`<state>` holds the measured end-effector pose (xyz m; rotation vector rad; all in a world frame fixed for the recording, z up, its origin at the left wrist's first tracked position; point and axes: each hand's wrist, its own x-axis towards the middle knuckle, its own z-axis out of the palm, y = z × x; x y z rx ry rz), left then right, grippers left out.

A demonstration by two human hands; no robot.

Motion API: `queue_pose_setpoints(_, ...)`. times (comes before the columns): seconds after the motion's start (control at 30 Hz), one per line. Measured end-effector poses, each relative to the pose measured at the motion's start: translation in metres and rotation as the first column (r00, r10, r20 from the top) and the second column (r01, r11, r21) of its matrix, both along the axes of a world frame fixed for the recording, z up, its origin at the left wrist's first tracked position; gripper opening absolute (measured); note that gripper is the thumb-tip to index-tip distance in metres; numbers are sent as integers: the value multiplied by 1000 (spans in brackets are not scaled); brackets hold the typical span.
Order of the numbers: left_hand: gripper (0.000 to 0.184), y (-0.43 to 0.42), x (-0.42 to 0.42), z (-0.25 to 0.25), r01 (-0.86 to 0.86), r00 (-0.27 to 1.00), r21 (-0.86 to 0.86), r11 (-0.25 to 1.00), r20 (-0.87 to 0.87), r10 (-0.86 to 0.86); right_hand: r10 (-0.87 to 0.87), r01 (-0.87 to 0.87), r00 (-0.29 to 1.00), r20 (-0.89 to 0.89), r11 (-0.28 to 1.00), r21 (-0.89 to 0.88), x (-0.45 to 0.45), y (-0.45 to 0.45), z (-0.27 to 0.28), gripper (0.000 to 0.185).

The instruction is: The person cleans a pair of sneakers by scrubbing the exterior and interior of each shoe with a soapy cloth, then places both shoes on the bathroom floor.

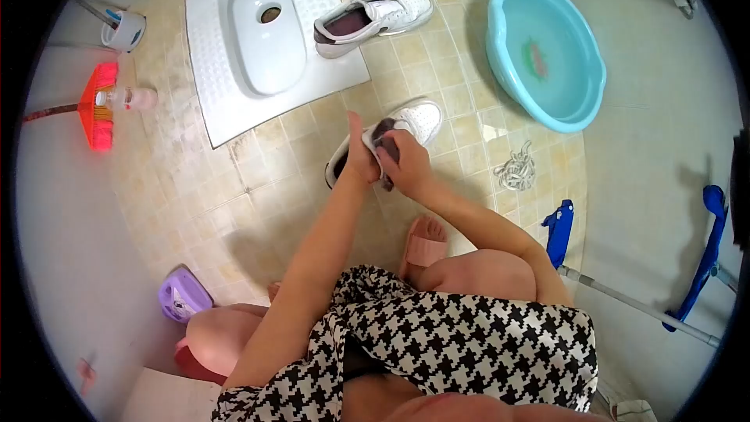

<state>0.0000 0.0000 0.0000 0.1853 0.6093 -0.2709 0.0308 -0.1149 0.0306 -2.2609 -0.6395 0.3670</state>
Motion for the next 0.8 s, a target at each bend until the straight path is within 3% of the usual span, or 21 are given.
queue_pose_setpoints(0.07,104,-10,-6,12,-20,1000,-67,998,-15,19,47,-37,990,132,996,-81,2,-8,6,30)
queue_pose_setpoints(0.1,105,16,-1,11,-3,999,17,1000,37,2,70,-47,973,220,993,-106,22,18,-9,26)
queue_pose_setpoints(0.17,107,7,3,17,23,992,13,1000,124,-24,122,-66,977,175,954,-293,51,6,2,24)
queue_pose_setpoints(0.27,106,0,-2,17,-12,997,-72,997,69,17,5,69,974,224,945,-319,61,-8,-15,24)
queue_pose_setpoints(0.37,105,4,1,16,-20,999,10,1000,-34,21,-62,35,987,148,983,180,9,13,4,23)
queue_pose_setpoints(0.43,104,8,-1,11,5,987,86,996,-163,10,-36,12,988,148,988,155,-2,18,17,22)
queue_pose_setpoints(0.47,103,5,-4,-1,-26,998,27,999,-64,28,-30,7,988,153,989,145,-5,18,21,22)
queue_pose_setpoints(0.57,104,0,-3,34,-34,996,-21,999,88,36,2,38,970,242,987,-157,41,6,-1,22)
queue_pose_setpoints(0.6,104,-1,-2,29,-30,986,-72,997,162,41,-5,41,974,226,987,-158,43,5,2,23)
queue_pose_setpoints(0.67,105,-1,-7,23,-41,994,-72,997,102,48,-16,48,981,191,986,-163,43,4,7,23)
queue_pose_setpoints(0.73,102,0,-5,25,-125,992,-16,992,32,126,-32,23,982,187,999,49,4,20,18,26)
queue_pose_setpoints(0.77,99,5,-9,22,-58,994,80,995,-93,66,-25,-4,978,207,990,140,-11,26,26,27)
queue_pose_setpoints(0.8,98,6,-11,20,-68,995,58,996,-63,72,1,-23,975,224,995,93,-11,23,24,27)
